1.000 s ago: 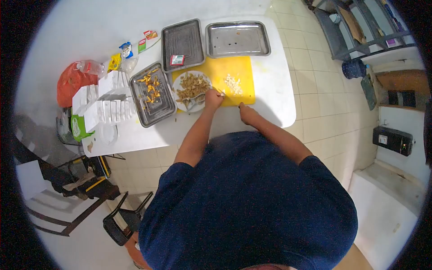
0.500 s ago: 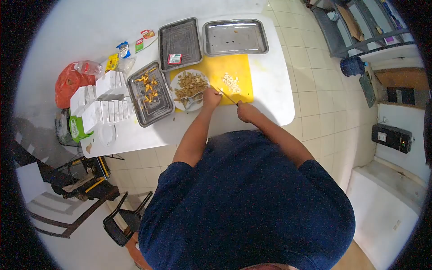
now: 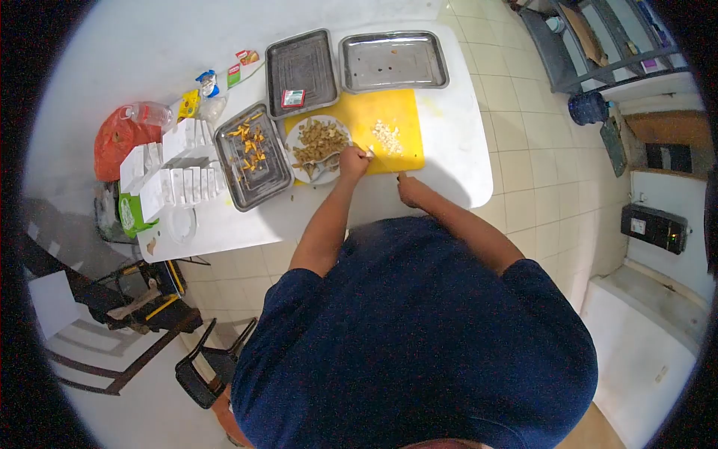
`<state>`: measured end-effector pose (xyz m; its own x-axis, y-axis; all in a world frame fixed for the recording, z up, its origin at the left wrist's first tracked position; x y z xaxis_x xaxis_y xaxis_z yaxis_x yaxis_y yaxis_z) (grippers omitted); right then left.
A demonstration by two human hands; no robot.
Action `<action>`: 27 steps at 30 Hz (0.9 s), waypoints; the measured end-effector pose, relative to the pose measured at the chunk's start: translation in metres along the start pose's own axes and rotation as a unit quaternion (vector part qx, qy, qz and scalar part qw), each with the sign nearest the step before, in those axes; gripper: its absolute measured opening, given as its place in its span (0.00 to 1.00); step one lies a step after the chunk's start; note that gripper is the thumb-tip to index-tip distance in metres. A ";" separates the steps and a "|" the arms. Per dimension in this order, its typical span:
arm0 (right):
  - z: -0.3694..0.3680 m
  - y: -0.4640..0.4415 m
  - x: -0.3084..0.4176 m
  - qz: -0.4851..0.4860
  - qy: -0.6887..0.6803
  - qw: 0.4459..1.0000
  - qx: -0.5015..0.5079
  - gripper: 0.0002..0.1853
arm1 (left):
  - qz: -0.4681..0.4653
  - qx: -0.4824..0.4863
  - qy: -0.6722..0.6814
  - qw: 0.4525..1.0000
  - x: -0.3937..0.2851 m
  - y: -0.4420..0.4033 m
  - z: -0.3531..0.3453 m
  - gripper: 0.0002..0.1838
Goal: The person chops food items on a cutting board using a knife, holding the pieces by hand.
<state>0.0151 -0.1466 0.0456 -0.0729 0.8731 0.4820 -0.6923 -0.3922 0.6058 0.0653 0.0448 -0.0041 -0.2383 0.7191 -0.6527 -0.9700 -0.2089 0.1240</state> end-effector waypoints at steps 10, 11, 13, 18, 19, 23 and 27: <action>0.023 0.006 0.008 0.004 0.003 0.999 -0.032 0.15 | -0.015 -0.040 0.030 0.999 -0.010 0.005 0.008 0.10; 0.024 0.006 0.010 0.001 0.001 1.000 -0.029 0.14 | -0.018 -0.036 0.033 0.999 -0.011 0.004 0.010 0.10; 0.027 0.007 0.012 -0.006 -0.003 1.000 -0.023 0.14 | -0.015 -0.031 0.038 0.999 -0.015 0.005 0.014 0.10; 0.041 0.022 0.028 0.005 -0.008 1.000 -0.013 0.14 | -0.015 -0.023 0.022 0.999 -0.016 0.005 0.013 0.10; 0.043 0.023 0.029 0.002 -0.005 1.000 -0.009 0.14 | -0.010 -0.022 0.025 0.999 -0.017 0.005 0.014 0.10; 0.046 0.024 0.033 -0.009 0.027 1.000 0.005 0.14 | -0.005 -0.025 0.031 0.999 -0.015 0.005 0.014 0.10; 0.028 0.001 0.015 0.011 0.040 0.999 -0.026 0.14 | -0.005 -0.033 0.018 0.999 -0.005 0.002 0.003 0.10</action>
Point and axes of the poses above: each hand's wrist, its own y-axis away from the middle knuckle, its own z-axis out of the back of the hand, x = y × z, the point moved 5 cm from there along -y, towards the middle knuckle, and after that the axes turned 3 degrees about -x, right-handed, at the moved point
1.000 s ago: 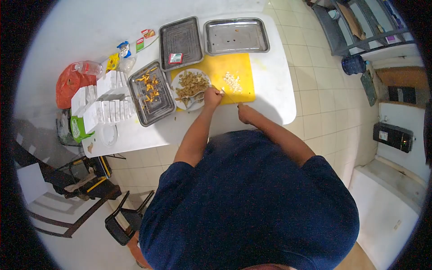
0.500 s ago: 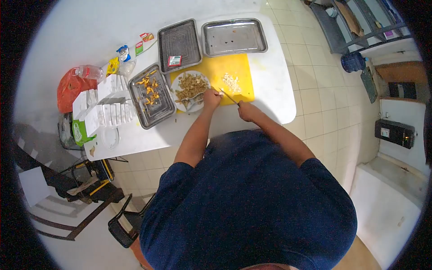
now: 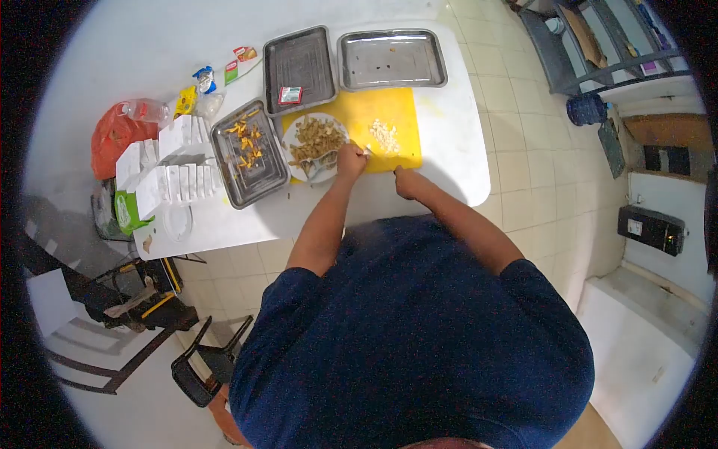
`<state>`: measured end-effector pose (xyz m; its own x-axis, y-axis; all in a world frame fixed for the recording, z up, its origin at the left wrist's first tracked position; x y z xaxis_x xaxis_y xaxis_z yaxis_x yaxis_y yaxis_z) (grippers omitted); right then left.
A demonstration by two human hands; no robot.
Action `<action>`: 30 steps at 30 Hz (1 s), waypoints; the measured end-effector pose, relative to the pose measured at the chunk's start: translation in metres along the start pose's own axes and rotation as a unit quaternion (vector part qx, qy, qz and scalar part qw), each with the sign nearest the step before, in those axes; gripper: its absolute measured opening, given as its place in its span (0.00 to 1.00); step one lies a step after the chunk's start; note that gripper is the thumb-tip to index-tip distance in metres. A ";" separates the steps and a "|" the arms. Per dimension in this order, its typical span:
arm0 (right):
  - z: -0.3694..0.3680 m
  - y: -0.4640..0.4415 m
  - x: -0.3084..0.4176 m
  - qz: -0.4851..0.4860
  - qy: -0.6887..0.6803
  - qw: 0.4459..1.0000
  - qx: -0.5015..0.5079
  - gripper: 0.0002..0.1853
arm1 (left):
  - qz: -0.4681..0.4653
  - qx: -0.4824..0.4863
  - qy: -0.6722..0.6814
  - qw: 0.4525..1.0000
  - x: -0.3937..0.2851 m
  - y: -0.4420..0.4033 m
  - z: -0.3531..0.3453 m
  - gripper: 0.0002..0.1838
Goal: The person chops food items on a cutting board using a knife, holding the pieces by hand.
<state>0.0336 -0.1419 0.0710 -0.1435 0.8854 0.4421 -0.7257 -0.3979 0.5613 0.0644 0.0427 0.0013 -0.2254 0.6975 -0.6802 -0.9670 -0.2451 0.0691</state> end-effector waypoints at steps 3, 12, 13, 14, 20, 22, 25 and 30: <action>-0.019 -0.015 -0.016 -0.006 -0.003 1.000 0.018 0.15 | -0.041 -0.032 -0.003 0.999 -0.009 0.004 0.009 0.10; -0.009 -0.016 -0.006 -0.010 0.001 1.000 0.007 0.16 | -0.021 0.036 -0.025 0.999 0.000 -0.003 -0.001 0.12; -0.001 -0.016 -0.002 0.001 0.004 1.000 -0.014 0.16 | -0.011 0.052 -0.027 0.998 0.000 -0.004 -0.001 0.12; 0.003 -0.014 -0.002 -0.010 0.002 1.000 0.009 0.16 | -0.001 0.068 -0.029 0.997 -0.001 -0.004 -0.002 0.12; 0.024 0.008 0.008 -0.042 -0.005 0.998 0.037 0.15 | 0.015 0.058 -0.011 0.998 0.004 -0.004 -0.005 0.12; 0.032 0.017 0.014 -0.057 -0.013 0.996 0.061 0.16 | 0.007 0.037 -0.008 0.999 0.004 -0.003 -0.005 0.12; 0.040 0.026 0.023 -0.059 -0.040 0.996 0.057 0.14 | 0.008 0.031 0.002 0.999 0.003 -0.002 -0.004 0.12; -0.011 -0.001 -0.003 -0.007 0.010 0.997 0.078 0.18 | 0.016 -0.011 0.035 0.999 -0.003 0.001 0.004 0.11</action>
Point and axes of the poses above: each hand's wrist, its own y-axis away from the middle knuckle, its own z-axis out of the back of the hand, x = y × z, the point moved 5 cm from there along -y, towards the middle knuckle, and after that the axes turned 3 degrees about -x, right-handed, at the moved point
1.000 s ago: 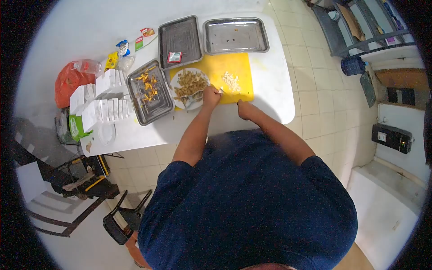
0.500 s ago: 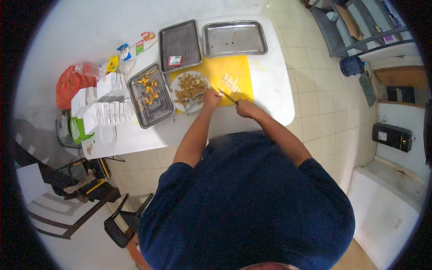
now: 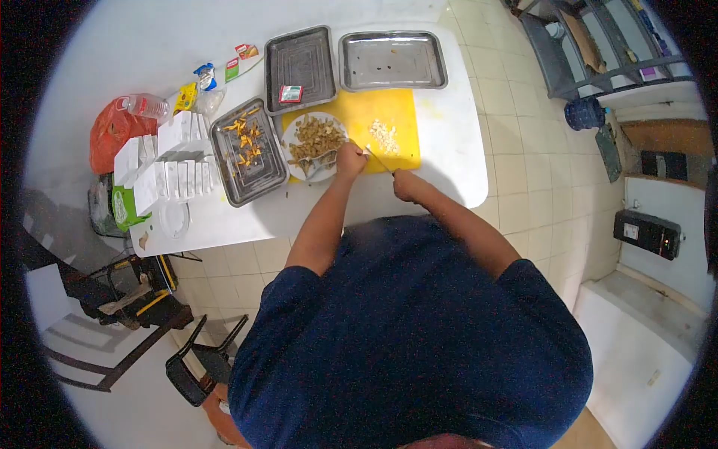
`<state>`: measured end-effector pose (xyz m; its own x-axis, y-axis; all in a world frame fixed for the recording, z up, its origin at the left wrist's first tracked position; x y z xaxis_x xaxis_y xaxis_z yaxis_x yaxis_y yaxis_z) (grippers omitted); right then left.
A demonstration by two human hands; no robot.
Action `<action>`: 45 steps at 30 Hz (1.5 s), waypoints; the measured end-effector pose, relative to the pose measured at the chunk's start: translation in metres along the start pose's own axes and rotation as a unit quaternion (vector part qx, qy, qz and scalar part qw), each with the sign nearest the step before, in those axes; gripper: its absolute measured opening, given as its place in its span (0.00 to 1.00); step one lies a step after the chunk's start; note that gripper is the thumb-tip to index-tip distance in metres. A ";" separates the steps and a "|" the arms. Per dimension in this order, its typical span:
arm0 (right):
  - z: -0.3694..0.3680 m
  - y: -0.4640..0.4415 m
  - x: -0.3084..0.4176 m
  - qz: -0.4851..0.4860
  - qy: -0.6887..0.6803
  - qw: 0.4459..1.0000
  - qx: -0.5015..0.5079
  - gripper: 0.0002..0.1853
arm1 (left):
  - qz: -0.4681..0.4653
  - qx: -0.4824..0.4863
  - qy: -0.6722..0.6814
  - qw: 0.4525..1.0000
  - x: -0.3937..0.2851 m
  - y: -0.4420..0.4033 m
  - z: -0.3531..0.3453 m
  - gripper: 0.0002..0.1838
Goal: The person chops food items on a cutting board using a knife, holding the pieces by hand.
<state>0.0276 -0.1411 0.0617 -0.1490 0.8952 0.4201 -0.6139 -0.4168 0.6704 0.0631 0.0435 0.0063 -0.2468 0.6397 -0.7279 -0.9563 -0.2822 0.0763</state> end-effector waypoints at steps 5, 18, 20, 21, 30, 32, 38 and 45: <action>-0.010 -0.004 -0.012 0.007 -0.038 0.997 -0.074 0.19 | -0.054 0.021 -0.030 0.998 -0.002 -0.006 0.001 0.11; 0.064 0.038 0.046 -0.072 -0.044 0.996 0.009 0.15 | 0.022 0.087 -0.071 0.993 -0.014 -0.003 0.006 0.11; 0.065 0.040 0.049 -0.070 -0.040 0.997 0.012 0.15 | 0.024 0.068 -0.063 0.995 -0.014 -0.002 0.006 0.11; 0.066 0.041 0.049 -0.065 -0.039 0.997 0.005 0.15 | 0.025 0.060 -0.059 0.996 -0.013 -0.001 0.005 0.11; -0.037 -0.026 -0.019 0.068 -0.060 0.990 -0.109 0.14 | 0.028 0.027 -0.013 0.999 -0.005 0.001 0.001 0.07; -0.059 -0.042 -0.036 0.095 -0.046 0.985 -0.139 0.16 | 0.018 0.036 -0.014 0.999 -0.007 0.000 0.004 0.06; 0.027 0.020 0.027 -0.017 -0.079 0.996 -0.037 0.16 | 0.040 0.004 0.007 0.999 -0.006 0.002 0.002 0.05; 0.046 0.018 0.036 -0.033 -0.064 0.997 0.032 0.18 | 0.023 0.013 -0.005 1.000 -0.005 0.000 0.003 0.06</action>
Point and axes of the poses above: each hand's wrist, its own y-axis away from the middle knuckle, its own z-axis out of the back of the hand, x = y × z, the point moved 5 cm from there along -y, towards the middle knuckle, and after that the axes turned 3 degrees about -x, right-handed, at the moved point
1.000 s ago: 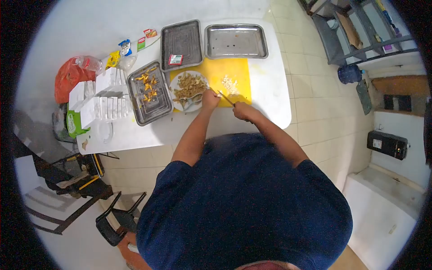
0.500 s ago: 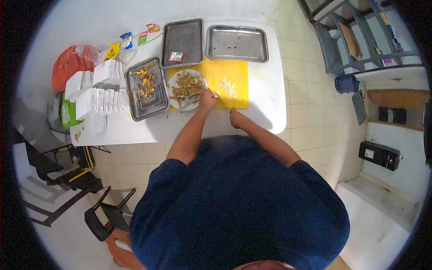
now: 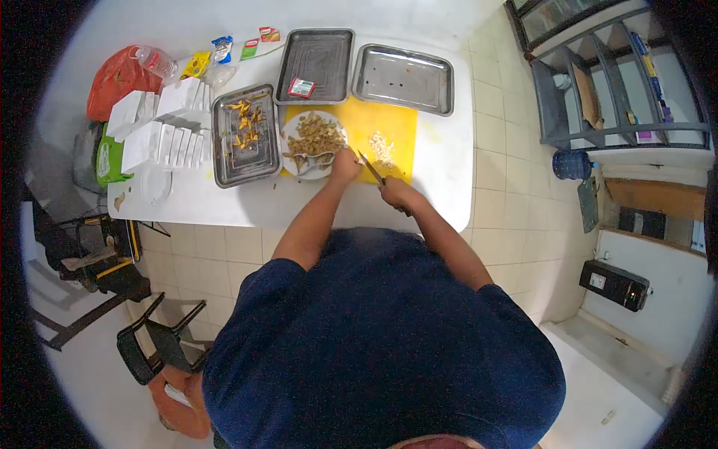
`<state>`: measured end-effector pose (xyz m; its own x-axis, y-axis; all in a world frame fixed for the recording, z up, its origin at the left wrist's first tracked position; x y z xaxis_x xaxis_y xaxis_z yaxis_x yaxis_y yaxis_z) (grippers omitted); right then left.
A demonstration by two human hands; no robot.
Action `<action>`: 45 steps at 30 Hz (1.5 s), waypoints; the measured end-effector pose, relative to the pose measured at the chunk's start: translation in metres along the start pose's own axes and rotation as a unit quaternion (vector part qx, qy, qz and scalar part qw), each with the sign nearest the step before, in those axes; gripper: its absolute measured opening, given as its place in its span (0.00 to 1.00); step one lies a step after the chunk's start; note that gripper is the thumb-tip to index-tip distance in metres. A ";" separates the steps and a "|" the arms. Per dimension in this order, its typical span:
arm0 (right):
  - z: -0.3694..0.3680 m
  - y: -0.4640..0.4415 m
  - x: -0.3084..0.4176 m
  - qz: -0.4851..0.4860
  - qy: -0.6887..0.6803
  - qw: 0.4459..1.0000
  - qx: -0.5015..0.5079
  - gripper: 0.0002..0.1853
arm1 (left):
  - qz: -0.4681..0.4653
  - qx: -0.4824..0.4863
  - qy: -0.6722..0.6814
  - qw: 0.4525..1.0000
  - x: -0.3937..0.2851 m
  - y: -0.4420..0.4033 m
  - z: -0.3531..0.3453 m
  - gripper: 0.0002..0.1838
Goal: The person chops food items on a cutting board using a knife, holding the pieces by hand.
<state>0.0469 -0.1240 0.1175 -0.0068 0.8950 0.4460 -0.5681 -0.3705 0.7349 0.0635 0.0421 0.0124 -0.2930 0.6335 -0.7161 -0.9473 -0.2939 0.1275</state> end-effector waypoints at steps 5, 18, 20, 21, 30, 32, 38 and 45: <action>-0.002 0.009 0.005 -0.044 -0.011 0.999 0.022 0.17 | -0.006 -0.028 0.021 0.999 -0.005 0.003 0.004 0.06; -0.006 0.001 0.000 -0.024 -0.007 1.000 -0.012 0.19 | 0.006 0.041 -0.045 0.998 -0.008 0.002 0.002 0.06; 0.001 0.006 0.003 -0.037 -0.019 0.999 0.006 0.18 | 0.015 0.046 -0.057 0.997 -0.005 0.000 0.001 0.05; 0.006 0.011 0.008 -0.034 -0.022 0.999 0.009 0.18 | 0.018 0.048 -0.062 0.997 -0.004 -0.002 -0.001 0.05; -0.004 0.001 0.002 -0.020 0.000 1.000 -0.022 0.17 | 0.006 0.047 -0.007 0.999 -0.005 0.002 0.003 0.08; -0.012 -0.001 -0.004 -0.025 -0.015 0.999 -0.034 0.18 | 0.006 0.041 -0.018 0.999 -0.007 0.002 0.005 0.08; -0.028 -0.012 -0.022 -0.007 -0.032 0.999 -0.041 0.19 | -0.018 0.026 -0.008 0.999 -0.004 0.000 0.005 0.10; 0.002 -0.011 -0.008 -0.022 0.000 1.000 -0.015 0.15 | -0.012 -0.004 0.013 1.000 -0.002 0.001 0.002 0.12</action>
<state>0.0543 -0.1277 0.1069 0.0198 0.9103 0.4135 -0.5919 -0.3227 0.7386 0.0625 0.0422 0.0150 -0.2663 0.6217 -0.7366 -0.9530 -0.2845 0.1044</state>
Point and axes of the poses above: each hand's wrist, its own y-axis away from the middle knuckle, its own z-axis out of the back of the hand, x = y × z, the point moved 5 cm from there along -y, towards the middle knuckle, and after that the axes turned 3 degrees about -x, right-handed, at the moved point
